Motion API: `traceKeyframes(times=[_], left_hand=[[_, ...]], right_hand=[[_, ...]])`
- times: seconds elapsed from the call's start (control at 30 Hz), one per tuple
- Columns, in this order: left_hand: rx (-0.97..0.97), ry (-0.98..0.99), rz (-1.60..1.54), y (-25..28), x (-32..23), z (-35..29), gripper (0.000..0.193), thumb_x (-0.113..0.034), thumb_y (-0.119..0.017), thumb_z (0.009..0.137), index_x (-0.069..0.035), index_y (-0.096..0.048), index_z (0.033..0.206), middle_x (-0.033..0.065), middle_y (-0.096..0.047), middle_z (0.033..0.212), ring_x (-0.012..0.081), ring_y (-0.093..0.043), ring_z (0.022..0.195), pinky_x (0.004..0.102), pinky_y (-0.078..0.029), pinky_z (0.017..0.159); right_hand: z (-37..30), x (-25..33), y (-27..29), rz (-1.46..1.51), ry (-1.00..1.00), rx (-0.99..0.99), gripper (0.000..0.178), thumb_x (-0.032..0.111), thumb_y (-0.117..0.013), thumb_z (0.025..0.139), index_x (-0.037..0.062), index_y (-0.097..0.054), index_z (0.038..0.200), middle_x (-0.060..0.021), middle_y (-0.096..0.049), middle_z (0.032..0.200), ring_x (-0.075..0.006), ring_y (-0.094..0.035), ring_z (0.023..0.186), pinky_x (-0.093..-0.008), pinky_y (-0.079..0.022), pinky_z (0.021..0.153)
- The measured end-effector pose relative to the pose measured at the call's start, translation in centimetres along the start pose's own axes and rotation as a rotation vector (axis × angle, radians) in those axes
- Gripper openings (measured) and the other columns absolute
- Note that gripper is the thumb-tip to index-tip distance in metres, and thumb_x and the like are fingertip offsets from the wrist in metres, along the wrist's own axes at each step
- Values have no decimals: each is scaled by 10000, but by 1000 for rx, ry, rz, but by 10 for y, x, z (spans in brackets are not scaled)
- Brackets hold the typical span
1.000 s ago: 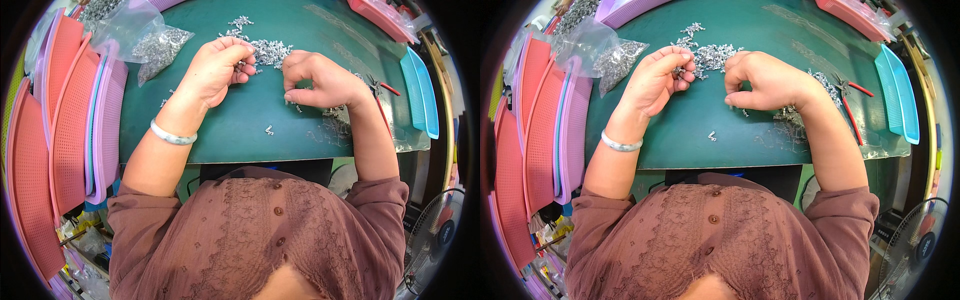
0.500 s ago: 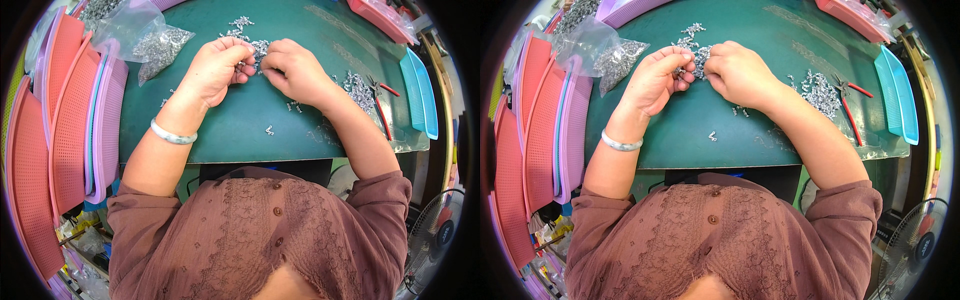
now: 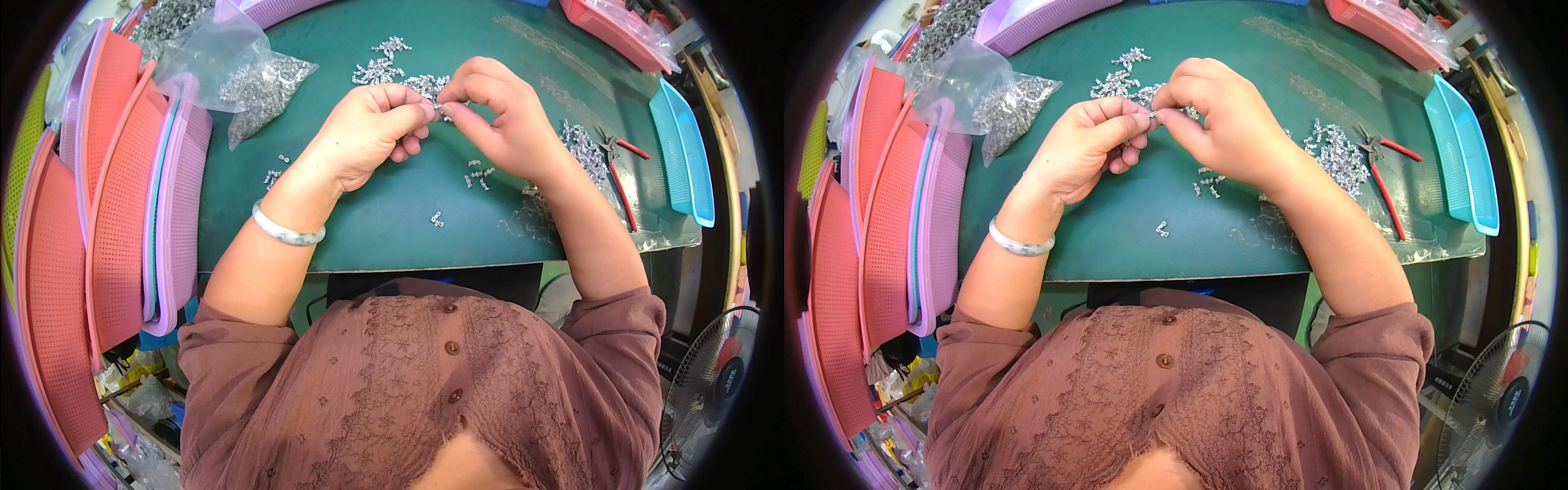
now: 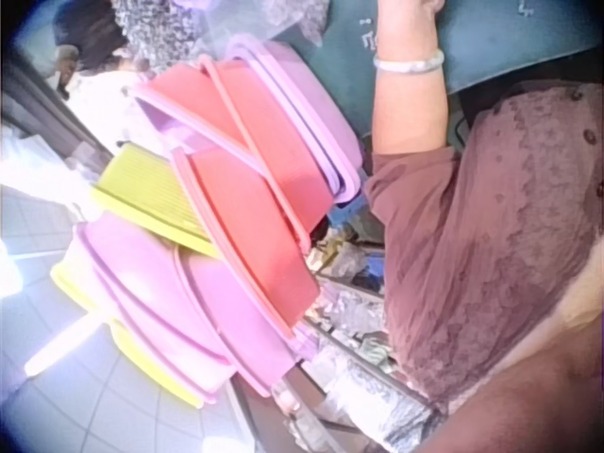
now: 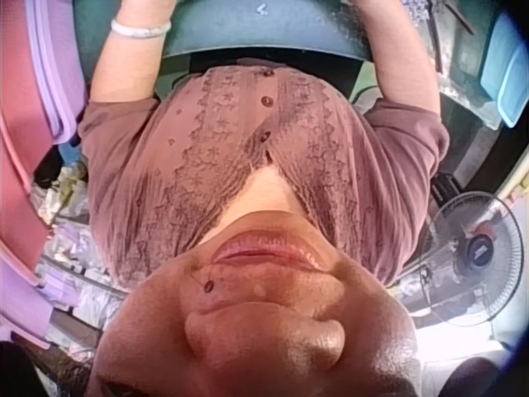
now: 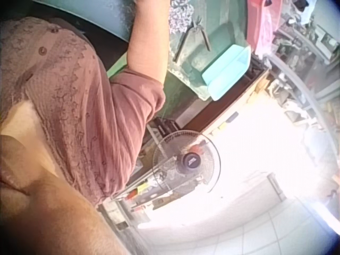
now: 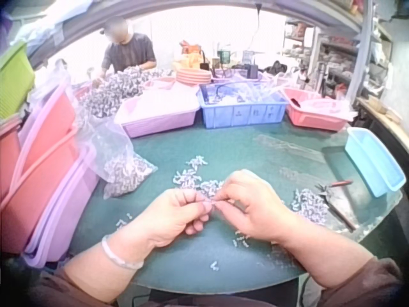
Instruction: The person sits at a green workbench and assembles small silver metal components by hand. They pick up individual pieces from a pile on the table and connect them together, occasionally using a pair of pliers to assist with the assembly. The workspace is surrounded by colorful plastic baskets and bags of parts.
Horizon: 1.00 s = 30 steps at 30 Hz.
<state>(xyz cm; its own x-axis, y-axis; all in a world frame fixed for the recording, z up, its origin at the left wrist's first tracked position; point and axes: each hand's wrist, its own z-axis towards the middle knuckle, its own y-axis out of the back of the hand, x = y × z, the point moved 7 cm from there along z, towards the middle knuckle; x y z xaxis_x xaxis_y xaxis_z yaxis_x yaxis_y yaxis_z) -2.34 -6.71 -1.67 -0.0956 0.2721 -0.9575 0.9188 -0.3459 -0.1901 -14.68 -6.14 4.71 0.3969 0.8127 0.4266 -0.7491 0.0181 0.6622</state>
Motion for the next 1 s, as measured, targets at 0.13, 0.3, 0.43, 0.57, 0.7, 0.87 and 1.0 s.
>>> traceKeyframes(times=[0.13,0.3,0.43,0.57,0.7,0.87,1.0], left_hand=[[9,-11,-1,0,0,0,100,-127,-579,830,-34,-609,847,-1,-568,677,54,-503,552,168,-365,460],[15,-20,12,-1,0,1,97,-124,-597,823,-35,-608,862,-8,-565,680,51,-501,554,168,-368,465],[18,-16,1,-1,0,0,90,-103,-604,814,-34,-606,872,-12,-563,693,51,-499,561,169,-375,478],[36,-28,1,-2,-2,0,91,-85,-601,812,-31,-600,885,-8,-564,718,55,-501,579,171,-386,501],[52,-36,-7,-3,-2,0,96,-75,-597,809,-31,-594,895,-7,-563,731,59,-504,592,174,-394,515],[44,-29,-29,-3,-2,0,83,-85,-600,806,-43,-587,876,-6,-558,716,62,-500,583,179,-397,516],[-4,-11,-91,2,0,2,59,-94,-567,820,-53,-571,862,12,-558,721,79,-512,597,184,-402,513]], right_hand=[[-6,-18,-2,188,-222,22,67,49,-584,762,12,-608,812,-87,-559,762,-204,-548,686,-286,-439,598],[-7,-19,-7,252,-252,97,76,72,-600,781,5,-609,816,-70,-557,756,-152,-544,662,-260,-439,591],[-7,-18,-7,257,-282,100,72,69,-614,769,7,-610,805,-68,-562,755,-153,-551,665,-259,-443,592],[-5,-16,-4,236,-249,81,56,50,-612,756,10,-612,796,-68,-566,750,-153,-557,668,-259,-443,590],[-4,-13,-2,207,-199,67,58,35,-607,743,12,-612,797,-72,-569,748,-163,-559,669,-258,-442,589],[-3,-11,-1,188,-174,78,58,38,-606,742,16,-612,794,-78,-572,755,-177,-563,676,-265,-444,595],[-4,-22,2,197,-248,38,81,38,-601,726,25,-619,804,-85,-567,752,-217,-567,725,-299,-454,639]])
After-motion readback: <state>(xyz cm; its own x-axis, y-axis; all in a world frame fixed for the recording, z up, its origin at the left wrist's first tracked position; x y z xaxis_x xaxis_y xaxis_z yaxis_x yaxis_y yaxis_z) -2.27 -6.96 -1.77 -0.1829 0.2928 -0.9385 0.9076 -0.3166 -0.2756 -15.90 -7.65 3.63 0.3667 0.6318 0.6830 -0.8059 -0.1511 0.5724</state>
